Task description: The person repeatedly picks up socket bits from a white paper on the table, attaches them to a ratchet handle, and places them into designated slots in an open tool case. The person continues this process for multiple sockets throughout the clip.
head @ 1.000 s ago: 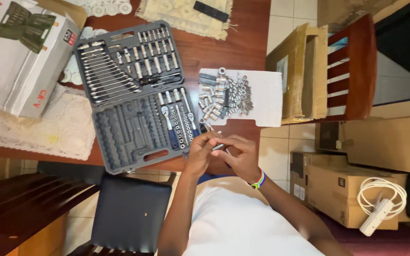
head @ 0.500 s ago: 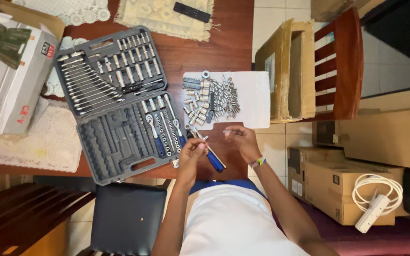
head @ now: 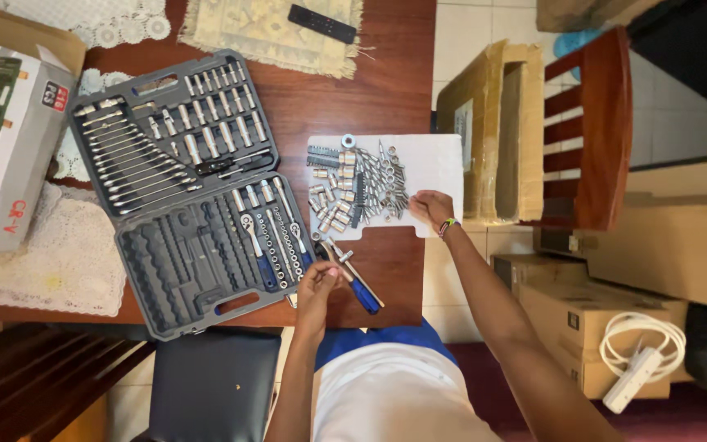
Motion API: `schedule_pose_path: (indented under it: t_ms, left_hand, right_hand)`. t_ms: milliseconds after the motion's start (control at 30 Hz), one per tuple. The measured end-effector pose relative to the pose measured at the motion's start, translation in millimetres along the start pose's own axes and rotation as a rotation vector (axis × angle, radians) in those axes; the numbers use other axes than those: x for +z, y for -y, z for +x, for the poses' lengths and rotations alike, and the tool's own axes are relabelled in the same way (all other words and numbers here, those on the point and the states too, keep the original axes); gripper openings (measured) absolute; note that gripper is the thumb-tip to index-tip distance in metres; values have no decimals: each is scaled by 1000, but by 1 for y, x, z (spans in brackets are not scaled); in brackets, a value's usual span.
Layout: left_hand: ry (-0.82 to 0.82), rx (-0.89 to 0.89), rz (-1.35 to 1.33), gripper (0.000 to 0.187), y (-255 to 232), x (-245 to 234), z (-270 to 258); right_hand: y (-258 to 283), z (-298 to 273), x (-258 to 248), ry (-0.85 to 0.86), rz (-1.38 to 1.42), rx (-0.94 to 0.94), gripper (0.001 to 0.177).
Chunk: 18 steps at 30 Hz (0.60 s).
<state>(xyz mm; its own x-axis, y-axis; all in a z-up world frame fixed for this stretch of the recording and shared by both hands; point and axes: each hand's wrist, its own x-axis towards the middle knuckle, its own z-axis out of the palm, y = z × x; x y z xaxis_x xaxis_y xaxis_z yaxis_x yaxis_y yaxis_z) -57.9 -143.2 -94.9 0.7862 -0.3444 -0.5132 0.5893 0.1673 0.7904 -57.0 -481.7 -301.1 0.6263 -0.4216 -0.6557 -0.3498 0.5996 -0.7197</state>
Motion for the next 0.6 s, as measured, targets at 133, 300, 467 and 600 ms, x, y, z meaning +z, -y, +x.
schedule_pose_path:
  t_ms: [133,300,467,600]
  left_hand:
    - [-59,1,-5,15,6,-6,3]
    - [-113,-1,26,16,8,-15,4]
    - [-171,-15,48,17,8,-24,-3]
    - [-182,2,33,17,6,-29,-5]
  right_hand:
    - [25,28,17,-115,-483,-126,12]
    - [46,62,38,-197,-1025,-386,22]
    - [41,79,41,-201,-1252,-419,12]
    - [35,87,40,-153,-1269,-544,13]
